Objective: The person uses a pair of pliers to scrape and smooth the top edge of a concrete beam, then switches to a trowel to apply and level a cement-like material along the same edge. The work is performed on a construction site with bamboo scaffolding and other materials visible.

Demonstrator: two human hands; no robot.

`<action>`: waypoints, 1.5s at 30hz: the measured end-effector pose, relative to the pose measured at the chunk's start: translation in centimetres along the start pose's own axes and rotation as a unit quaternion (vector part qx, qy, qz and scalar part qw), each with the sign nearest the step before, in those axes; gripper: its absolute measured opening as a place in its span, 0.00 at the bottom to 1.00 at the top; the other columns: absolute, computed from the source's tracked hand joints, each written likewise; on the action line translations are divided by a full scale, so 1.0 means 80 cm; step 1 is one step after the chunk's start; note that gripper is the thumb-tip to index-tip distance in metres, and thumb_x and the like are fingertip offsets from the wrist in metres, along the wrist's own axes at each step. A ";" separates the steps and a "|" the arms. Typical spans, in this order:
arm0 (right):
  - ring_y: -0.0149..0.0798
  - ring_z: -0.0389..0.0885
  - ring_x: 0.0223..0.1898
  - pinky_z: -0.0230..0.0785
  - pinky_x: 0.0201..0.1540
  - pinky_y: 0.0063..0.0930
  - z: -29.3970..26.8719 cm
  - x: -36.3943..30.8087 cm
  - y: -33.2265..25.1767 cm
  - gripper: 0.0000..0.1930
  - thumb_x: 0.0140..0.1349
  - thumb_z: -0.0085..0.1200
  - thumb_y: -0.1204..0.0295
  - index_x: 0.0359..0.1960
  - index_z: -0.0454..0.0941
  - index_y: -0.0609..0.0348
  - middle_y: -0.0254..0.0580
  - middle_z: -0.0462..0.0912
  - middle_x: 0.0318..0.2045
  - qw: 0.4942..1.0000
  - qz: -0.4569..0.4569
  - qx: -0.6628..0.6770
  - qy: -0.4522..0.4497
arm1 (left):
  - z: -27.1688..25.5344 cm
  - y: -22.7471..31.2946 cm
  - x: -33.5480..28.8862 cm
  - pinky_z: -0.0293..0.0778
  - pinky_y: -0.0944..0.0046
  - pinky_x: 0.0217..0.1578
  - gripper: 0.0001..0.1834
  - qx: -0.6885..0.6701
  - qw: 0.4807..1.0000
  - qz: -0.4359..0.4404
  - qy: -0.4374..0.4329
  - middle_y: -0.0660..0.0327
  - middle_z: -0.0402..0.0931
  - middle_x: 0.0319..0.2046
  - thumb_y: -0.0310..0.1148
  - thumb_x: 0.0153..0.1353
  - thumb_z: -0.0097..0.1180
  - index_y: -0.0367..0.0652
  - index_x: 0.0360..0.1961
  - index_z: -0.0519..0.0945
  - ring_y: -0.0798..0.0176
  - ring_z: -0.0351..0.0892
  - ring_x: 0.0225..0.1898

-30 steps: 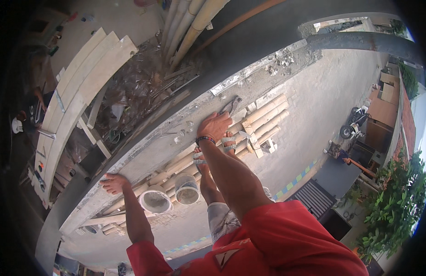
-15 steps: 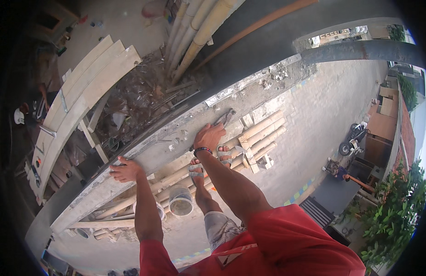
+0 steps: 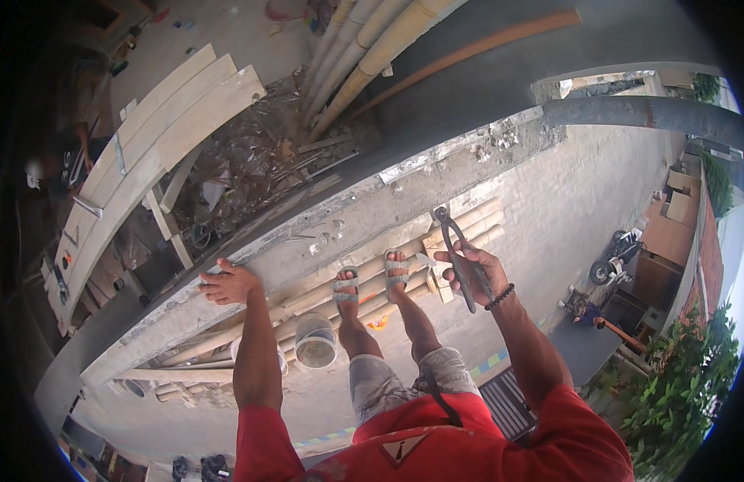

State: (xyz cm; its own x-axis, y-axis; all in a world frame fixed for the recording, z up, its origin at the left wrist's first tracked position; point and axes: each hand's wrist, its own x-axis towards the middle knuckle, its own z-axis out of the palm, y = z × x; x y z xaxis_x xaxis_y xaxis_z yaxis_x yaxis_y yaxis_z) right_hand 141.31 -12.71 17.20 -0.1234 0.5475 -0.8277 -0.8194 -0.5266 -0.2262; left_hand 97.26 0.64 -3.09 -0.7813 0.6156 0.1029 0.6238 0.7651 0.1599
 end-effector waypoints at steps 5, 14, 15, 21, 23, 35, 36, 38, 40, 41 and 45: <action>0.41 0.82 0.33 0.78 0.33 0.35 0.020 -0.003 -0.024 0.15 0.50 0.55 0.79 0.42 0.73 0.58 0.50 0.78 0.44 0.909 0.046 -0.393 0.131 | 0.000 -0.003 0.003 0.44 0.35 0.65 0.43 -0.005 1.000 -0.011 -0.011 0.40 0.43 0.71 0.67 0.67 0.26 0.44 0.71 0.53 0.31 0.42 0.71; 0.56 0.81 0.31 0.71 0.34 0.44 0.089 0.040 -0.110 0.07 0.49 0.54 0.75 0.30 0.76 0.62 0.57 0.80 0.25 0.495 -0.138 -0.851 0.110 | -0.007 0.008 0.000 0.42 0.35 0.66 0.45 -0.015 0.999 -0.017 -0.026 0.40 0.41 0.72 0.69 0.66 0.24 0.44 0.72 0.52 0.31 0.40 0.71; 0.57 0.81 0.31 0.71 0.35 0.44 0.095 0.043 -0.117 0.07 0.50 0.54 0.75 0.31 0.76 0.62 0.58 0.80 0.25 0.494 -0.134 -0.854 0.093 | -0.007 0.006 0.001 0.41 0.35 0.66 0.45 -0.017 0.999 -0.020 -0.029 0.40 0.41 0.72 0.69 0.66 0.24 0.44 0.72 0.51 0.31 0.40 0.71; 0.58 0.80 0.38 0.72 0.42 0.48 0.126 0.060 -0.137 0.14 0.54 0.52 0.74 0.43 0.79 0.59 0.52 0.83 0.30 0.248 -0.105 -0.959 0.089 | -0.003 0.002 0.001 0.45 0.36 0.64 0.45 -0.005 1.000 -0.005 -0.002 0.39 0.44 0.71 0.68 0.66 0.26 0.44 0.70 0.53 0.32 0.44 0.69; 0.56 0.79 0.44 0.70 0.46 0.48 0.144 0.067 -0.133 0.13 0.57 0.50 0.73 0.44 0.81 0.57 0.50 0.84 0.33 0.080 -0.109 -0.986 0.101 | 0.003 0.000 0.001 0.47 0.37 0.63 0.44 0.001 1.000 -0.001 0.016 0.39 0.46 0.70 0.68 0.66 0.27 0.44 0.70 0.55 0.32 0.47 0.68; 0.48 0.72 0.48 0.59 0.51 0.41 0.204 0.090 -0.131 0.12 0.64 0.47 0.65 0.37 0.85 0.50 0.46 0.84 0.35 -0.113 -0.065 -0.991 0.021 | 0.010 -0.004 0.004 0.48 0.35 0.62 0.43 0.016 0.999 -0.004 0.028 0.40 0.47 0.70 0.68 0.66 0.26 0.45 0.70 0.55 0.32 0.48 0.68; 0.48 0.72 0.49 0.58 0.51 0.42 0.204 0.090 -0.131 0.13 0.64 0.46 0.65 0.38 0.85 0.50 0.46 0.84 0.35 -0.114 -0.061 -0.991 0.022 | 0.009 -0.004 0.003 0.48 0.35 0.62 0.43 0.013 1.000 -0.003 0.025 0.40 0.47 0.70 0.69 0.66 0.26 0.46 0.70 0.55 0.32 0.47 0.68; 0.49 0.72 0.49 0.58 0.52 0.43 0.205 0.090 -0.131 0.13 0.65 0.46 0.64 0.38 0.85 0.50 0.46 0.84 0.36 -0.120 -0.058 -0.991 0.026 | 0.010 -0.002 0.001 0.47 0.35 0.63 0.43 0.010 1.000 -0.003 0.021 0.40 0.47 0.70 0.69 0.66 0.26 0.46 0.70 0.55 0.31 0.47 0.68; 0.49 0.72 0.49 0.57 0.53 0.43 0.206 0.089 -0.133 0.13 0.65 0.47 0.64 0.39 0.85 0.50 0.46 0.84 0.36 -0.130 -0.063 -0.989 0.033 | 0.009 -0.001 0.001 0.47 0.35 0.63 0.44 0.011 1.000 -0.001 0.022 0.40 0.46 0.70 0.69 0.66 0.26 0.46 0.70 0.54 0.31 0.46 0.68; 0.49 0.72 0.49 0.57 0.54 0.44 0.204 0.091 -0.133 0.13 0.65 0.47 0.64 0.39 0.85 0.50 0.47 0.84 0.37 -0.129 -0.071 -0.989 0.028 | 0.008 -0.001 0.002 0.47 0.35 0.63 0.44 0.009 1.000 -0.003 0.021 0.41 0.46 0.70 0.69 0.66 0.26 0.46 0.70 0.54 0.31 0.46 0.69; 0.50 0.71 0.50 0.55 0.56 0.50 0.208 0.097 -0.127 0.13 0.64 0.48 0.63 0.40 0.85 0.49 0.49 0.83 0.38 -0.131 -0.045 -0.990 0.025 | 0.008 -0.001 0.000 0.46 0.35 0.64 0.44 0.008 1.000 -0.009 0.009 0.41 0.45 0.71 0.69 0.66 0.25 0.46 0.70 0.54 0.31 0.45 0.69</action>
State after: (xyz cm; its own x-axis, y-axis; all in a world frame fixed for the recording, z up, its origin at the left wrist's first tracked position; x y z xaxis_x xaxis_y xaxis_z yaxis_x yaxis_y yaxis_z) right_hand 139.32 7.70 21.66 -0.1465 0.6266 -0.7654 0.6534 0.6422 0.4007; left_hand 97.18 0.71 -3.75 -0.7923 0.5985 0.1187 0.6102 0.7788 0.1453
